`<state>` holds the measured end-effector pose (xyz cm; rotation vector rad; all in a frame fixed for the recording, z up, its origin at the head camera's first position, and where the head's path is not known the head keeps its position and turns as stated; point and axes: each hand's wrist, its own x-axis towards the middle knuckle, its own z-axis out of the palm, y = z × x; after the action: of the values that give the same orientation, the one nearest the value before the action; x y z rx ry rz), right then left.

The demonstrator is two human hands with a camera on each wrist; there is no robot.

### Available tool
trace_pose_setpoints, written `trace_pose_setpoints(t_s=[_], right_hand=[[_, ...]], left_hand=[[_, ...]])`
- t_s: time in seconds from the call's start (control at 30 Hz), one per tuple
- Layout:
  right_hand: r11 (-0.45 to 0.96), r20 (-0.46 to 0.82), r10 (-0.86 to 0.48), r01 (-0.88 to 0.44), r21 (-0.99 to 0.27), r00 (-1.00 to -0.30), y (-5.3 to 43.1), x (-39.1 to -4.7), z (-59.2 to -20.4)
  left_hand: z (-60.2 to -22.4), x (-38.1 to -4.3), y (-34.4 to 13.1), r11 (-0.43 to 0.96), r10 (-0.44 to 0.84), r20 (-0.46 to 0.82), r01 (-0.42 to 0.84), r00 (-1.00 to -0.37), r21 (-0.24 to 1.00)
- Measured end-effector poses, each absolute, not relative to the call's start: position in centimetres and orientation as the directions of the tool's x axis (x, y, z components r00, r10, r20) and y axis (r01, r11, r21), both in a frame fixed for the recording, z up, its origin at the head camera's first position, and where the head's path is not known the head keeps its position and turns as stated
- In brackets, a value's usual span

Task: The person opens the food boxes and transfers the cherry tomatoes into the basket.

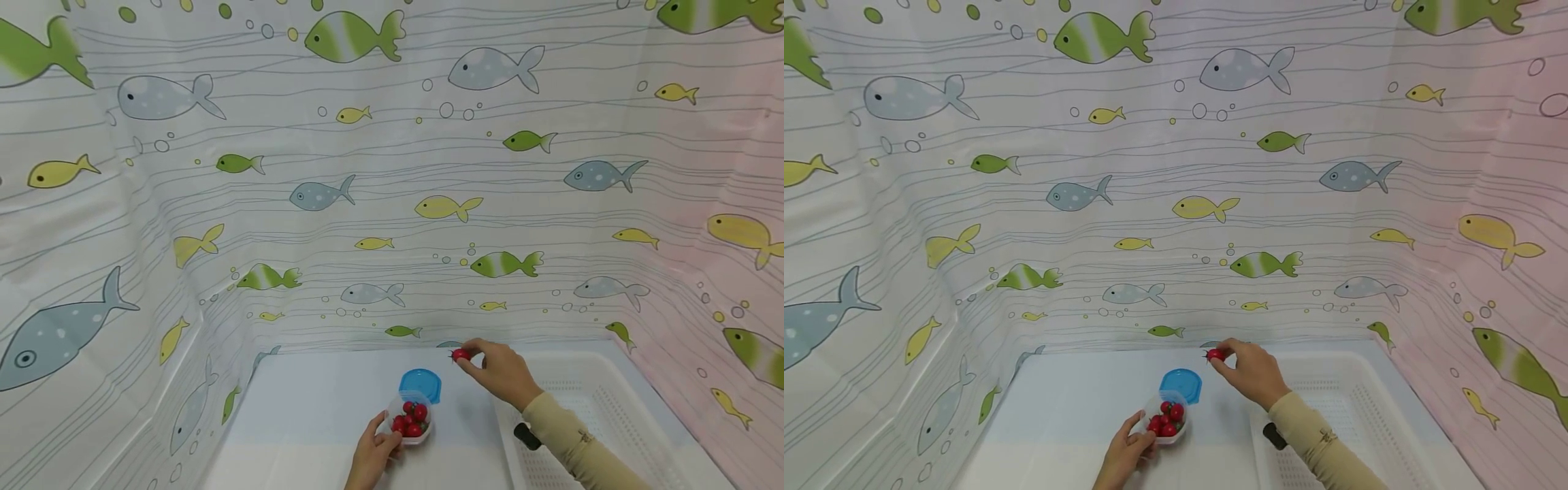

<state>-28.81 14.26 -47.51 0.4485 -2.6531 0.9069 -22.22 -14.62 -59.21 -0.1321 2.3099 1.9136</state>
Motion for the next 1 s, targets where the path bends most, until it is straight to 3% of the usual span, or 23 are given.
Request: trace_pose_setpoints(t_s=[0.23, 1.0], right_hand=[[0.688, 0.363, -0.103, -0.33, -0.646, -0.926, 18.0, -28.9, -48.2], [0.758, 0.151, -0.04, -0.128, -0.639, -0.988, 25.5, -28.6, -52.0]], left_hand=[[-59.2, -22.2, -14.6, 0.184, 0.022, -0.161, -0.154, -0.987, 0.971], [-59.2, -22.1, -14.9, 0.167, 0.042, -0.168, -0.159, -0.985, 0.973]])
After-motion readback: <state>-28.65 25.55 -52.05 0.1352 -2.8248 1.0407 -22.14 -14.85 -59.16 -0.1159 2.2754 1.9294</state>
